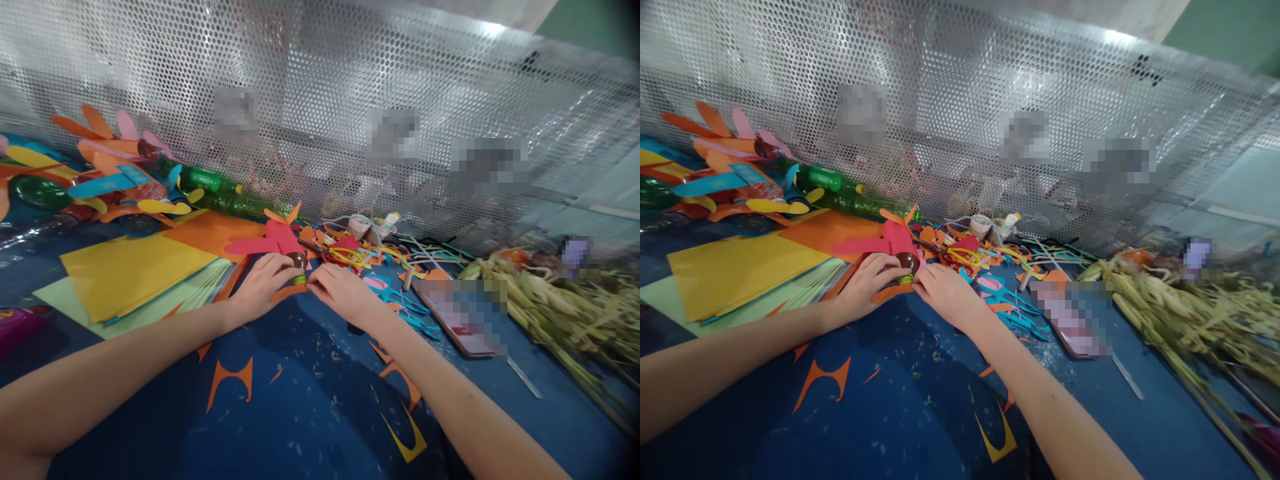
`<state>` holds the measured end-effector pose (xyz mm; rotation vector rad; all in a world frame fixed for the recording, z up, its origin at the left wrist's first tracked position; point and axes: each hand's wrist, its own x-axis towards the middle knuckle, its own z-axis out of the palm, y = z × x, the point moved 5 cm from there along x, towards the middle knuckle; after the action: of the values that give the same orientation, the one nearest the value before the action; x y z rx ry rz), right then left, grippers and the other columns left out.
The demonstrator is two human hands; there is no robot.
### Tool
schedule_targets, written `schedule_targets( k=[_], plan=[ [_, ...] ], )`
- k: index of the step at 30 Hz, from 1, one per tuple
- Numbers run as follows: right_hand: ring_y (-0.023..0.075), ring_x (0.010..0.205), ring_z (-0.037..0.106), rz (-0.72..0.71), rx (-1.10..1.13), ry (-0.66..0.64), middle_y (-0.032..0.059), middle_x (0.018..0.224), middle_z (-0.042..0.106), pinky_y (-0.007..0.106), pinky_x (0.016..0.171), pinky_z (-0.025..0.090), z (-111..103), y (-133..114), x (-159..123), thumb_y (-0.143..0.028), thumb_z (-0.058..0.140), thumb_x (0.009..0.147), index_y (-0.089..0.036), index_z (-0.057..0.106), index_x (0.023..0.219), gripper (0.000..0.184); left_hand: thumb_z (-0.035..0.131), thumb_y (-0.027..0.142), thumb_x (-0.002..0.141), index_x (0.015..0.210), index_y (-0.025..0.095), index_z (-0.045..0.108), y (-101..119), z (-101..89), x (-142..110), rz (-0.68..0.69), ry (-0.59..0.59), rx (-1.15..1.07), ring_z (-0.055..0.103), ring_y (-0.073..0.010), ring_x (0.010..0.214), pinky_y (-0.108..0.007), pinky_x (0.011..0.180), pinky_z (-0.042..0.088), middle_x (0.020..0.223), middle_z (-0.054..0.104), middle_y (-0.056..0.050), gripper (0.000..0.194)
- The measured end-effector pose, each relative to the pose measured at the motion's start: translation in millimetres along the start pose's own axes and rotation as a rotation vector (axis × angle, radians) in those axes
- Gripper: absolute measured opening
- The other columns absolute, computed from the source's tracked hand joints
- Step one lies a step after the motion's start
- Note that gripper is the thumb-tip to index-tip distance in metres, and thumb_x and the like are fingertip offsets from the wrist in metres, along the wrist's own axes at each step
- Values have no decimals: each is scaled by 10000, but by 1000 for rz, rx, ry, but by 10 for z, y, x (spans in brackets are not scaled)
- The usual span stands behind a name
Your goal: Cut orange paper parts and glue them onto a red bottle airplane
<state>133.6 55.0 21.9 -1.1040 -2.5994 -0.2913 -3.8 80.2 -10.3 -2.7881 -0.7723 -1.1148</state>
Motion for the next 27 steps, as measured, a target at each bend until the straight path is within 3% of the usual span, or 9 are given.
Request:
schedule_targets(
  k=[8,18,27],
  plan=[
    [189,783,564,33,-36,6,70,811,611,309,735,460,8,-10,15,-207,433,884,-148,558,821,151,569,287,796,1149,218,523,1,-11,3,-3,0,-14,462,-235,1009,-395,885,363,1082,527,-87,363],
    [204,807,568,69,-82,18,77,849,603,316,715,460,19,-1,44,-372,499,865,-159,532,838,217,586,320,780,1148,205,540,0,-9,4,5,14,-48,468,-238,999,-408,880,376,1067,532,-94,389],
    [197,804,564,110,-11,15,72,851,596,312,704,450,30,-13,61,-367,519,855,-167,523,838,200,573,335,798,1162,190,528,-6,-5,4,14,2,-49,457,-229,998,-396,879,373,1066,517,-97,395]
  ],
)
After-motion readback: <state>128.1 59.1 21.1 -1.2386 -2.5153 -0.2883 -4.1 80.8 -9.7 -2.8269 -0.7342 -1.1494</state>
